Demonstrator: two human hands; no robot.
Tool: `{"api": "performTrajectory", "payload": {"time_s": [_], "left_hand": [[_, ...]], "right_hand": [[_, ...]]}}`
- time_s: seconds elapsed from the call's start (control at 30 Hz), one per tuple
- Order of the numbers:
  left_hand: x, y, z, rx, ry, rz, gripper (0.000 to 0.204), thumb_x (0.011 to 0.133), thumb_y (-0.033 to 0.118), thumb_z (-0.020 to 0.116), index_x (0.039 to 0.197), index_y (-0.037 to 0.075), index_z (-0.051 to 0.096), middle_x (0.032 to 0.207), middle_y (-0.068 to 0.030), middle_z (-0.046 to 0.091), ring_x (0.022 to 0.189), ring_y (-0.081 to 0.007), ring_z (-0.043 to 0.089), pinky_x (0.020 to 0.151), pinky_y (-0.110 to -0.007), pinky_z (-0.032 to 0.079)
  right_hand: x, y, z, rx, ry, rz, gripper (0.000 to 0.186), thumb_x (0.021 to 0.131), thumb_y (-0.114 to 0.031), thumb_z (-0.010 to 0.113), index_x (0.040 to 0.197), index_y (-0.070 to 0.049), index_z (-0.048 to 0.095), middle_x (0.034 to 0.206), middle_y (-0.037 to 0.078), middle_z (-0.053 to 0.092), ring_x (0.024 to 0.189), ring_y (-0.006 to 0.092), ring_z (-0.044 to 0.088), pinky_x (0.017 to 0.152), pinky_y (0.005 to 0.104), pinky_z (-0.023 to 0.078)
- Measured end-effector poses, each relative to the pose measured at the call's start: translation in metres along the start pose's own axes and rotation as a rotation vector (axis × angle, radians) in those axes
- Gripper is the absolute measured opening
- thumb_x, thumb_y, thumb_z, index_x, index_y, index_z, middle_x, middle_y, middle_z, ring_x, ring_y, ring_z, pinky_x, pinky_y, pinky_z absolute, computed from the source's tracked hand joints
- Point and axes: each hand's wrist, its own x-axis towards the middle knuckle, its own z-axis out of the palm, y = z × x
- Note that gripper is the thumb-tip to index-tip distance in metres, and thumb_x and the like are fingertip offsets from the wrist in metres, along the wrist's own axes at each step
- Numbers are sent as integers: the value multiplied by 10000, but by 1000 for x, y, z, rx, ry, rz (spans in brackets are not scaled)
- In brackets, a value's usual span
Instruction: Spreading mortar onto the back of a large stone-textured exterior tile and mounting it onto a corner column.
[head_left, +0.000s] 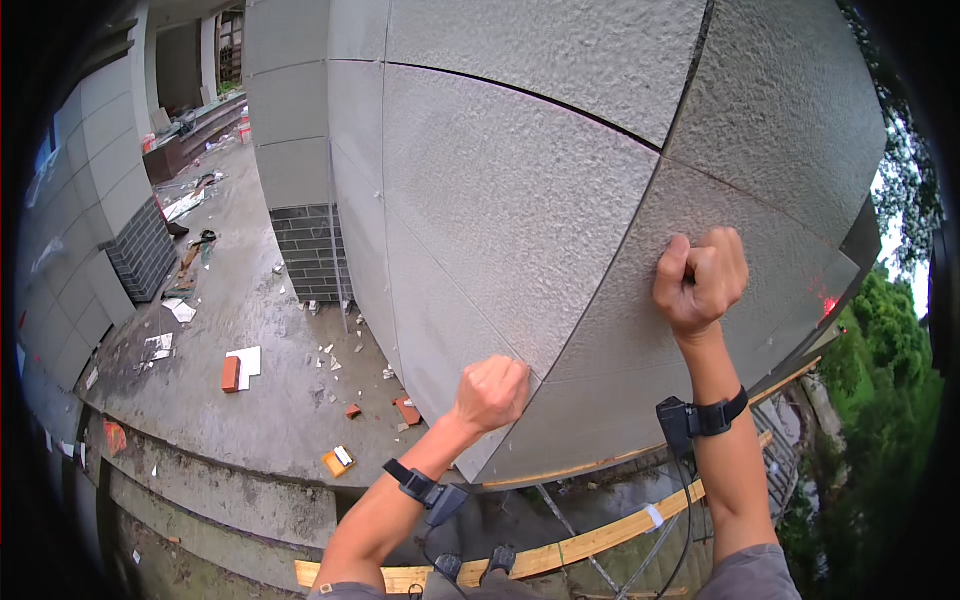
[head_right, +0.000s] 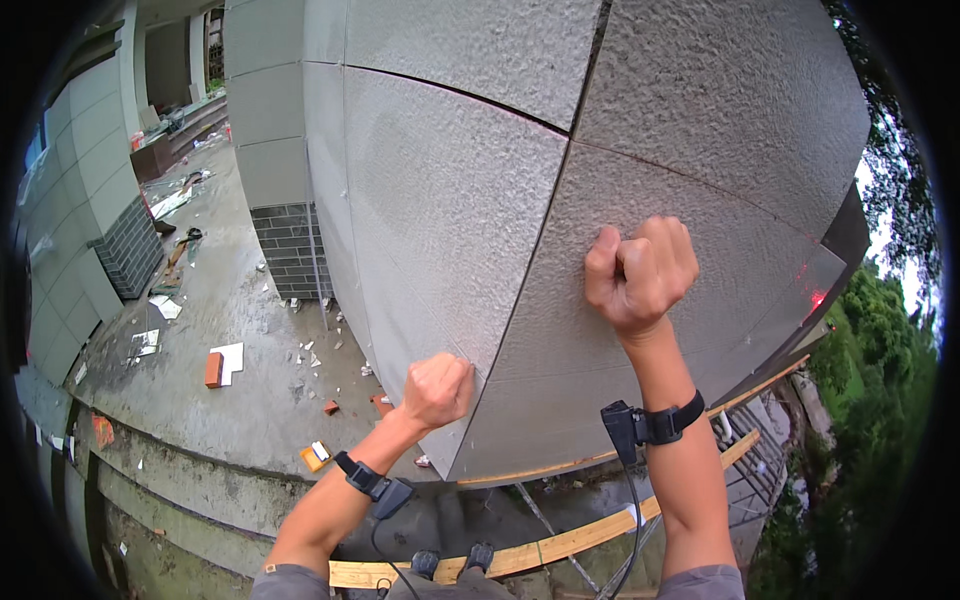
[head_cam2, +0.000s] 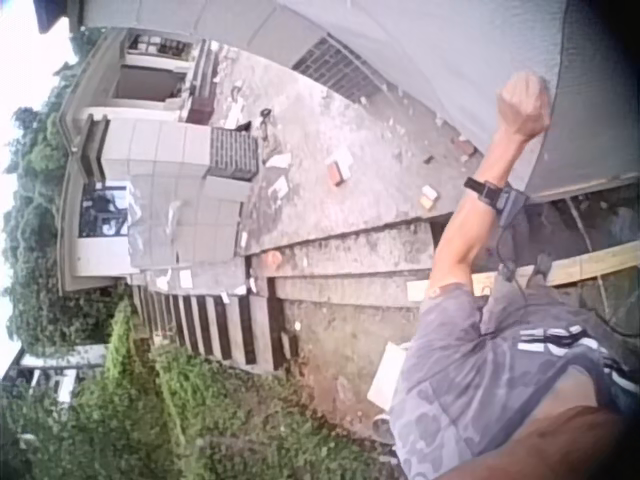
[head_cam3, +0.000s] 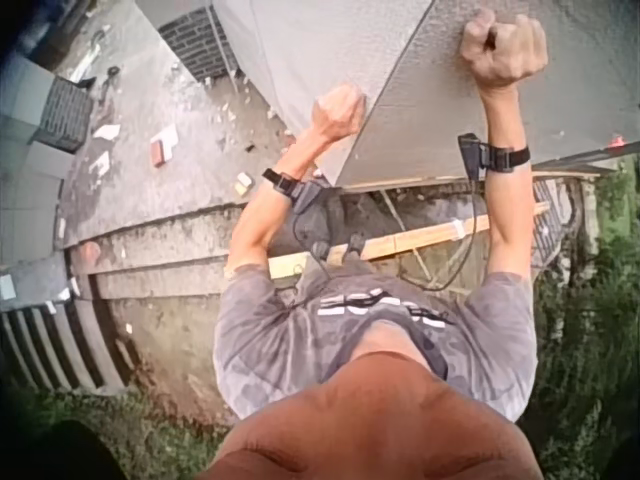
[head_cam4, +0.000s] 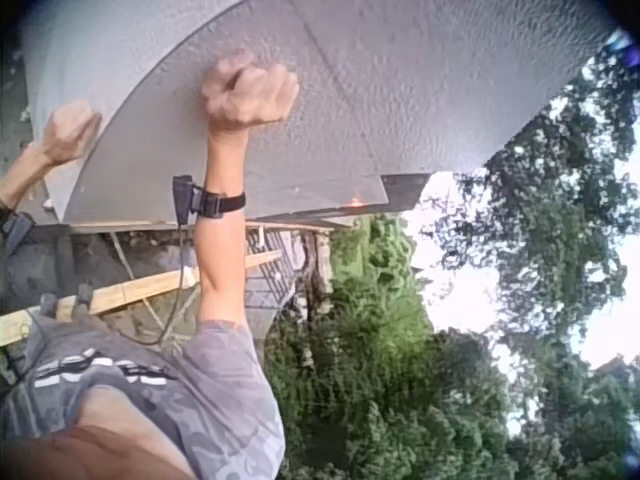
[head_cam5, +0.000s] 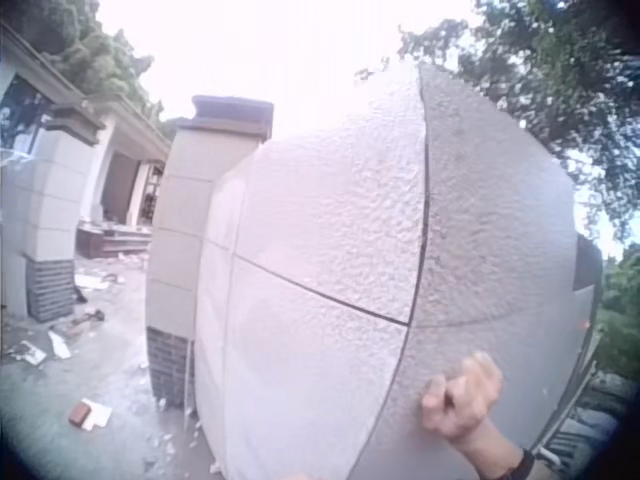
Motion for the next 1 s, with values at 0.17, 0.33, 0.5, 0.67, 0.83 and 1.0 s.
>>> {"api": "performTrajectory", "payload": {"time_s": [0.17,0.33,0.5,0.67,0.83,1.0], "left_hand": [[8,-12,-6,-366,-51,-94,84,823,-75,651,839,-11,599,680,-133,516,563,-301,521,517,-401,408],[-16,9,7,-84,48,144,72,816,-60,638,821,-18,580,656,-111,495,522,-279,489,486,-389,388],[-8,10,-28,-183,204,-264,168,956,61,601,801,43,538,618,-26,408,505,-149,428,443,-332,343],[-14,20,-77,-1093,-7,-1003,250,1098,221,517,915,52,543,642,37,368,541,-62,337,469,-265,301],[0,67,-85,-1323,-123,-866,231,1112,241,497,1040,36,574,659,78,363,552,-28,281,499,-232,260],[10,103,-101,-1051,-232,-766,241,1103,227,521,990,24,587,677,45,423,553,-41,313,506,-244,278]], "right_hand": [[-2,1,-2,12,-31,-6,346,790,40,671,669,-101,380,594,39,330,520,210,326,484,358,242],[-1,0,3,19,-35,-17,334,794,43,673,682,-97,391,595,41,338,513,211,323,479,364,235],[-7,4,-2,11,-34,-26,337,800,40,672,676,-99,391,592,36,335,508,208,321,475,361,232],[2,3,-1,-4,-24,-17,349,789,25,675,658,-106,380,592,36,333,514,210,331,480,357,245],[9,-11,-18,16,-134,135,334,837,-33,708,650,-74,435,597,78,405,527,252,413,497,383,310],[-16,-109,-83,936,-583,999,205,977,-163,711,844,-11,678,690,19,567,622,97,496,556,297,402]]}}
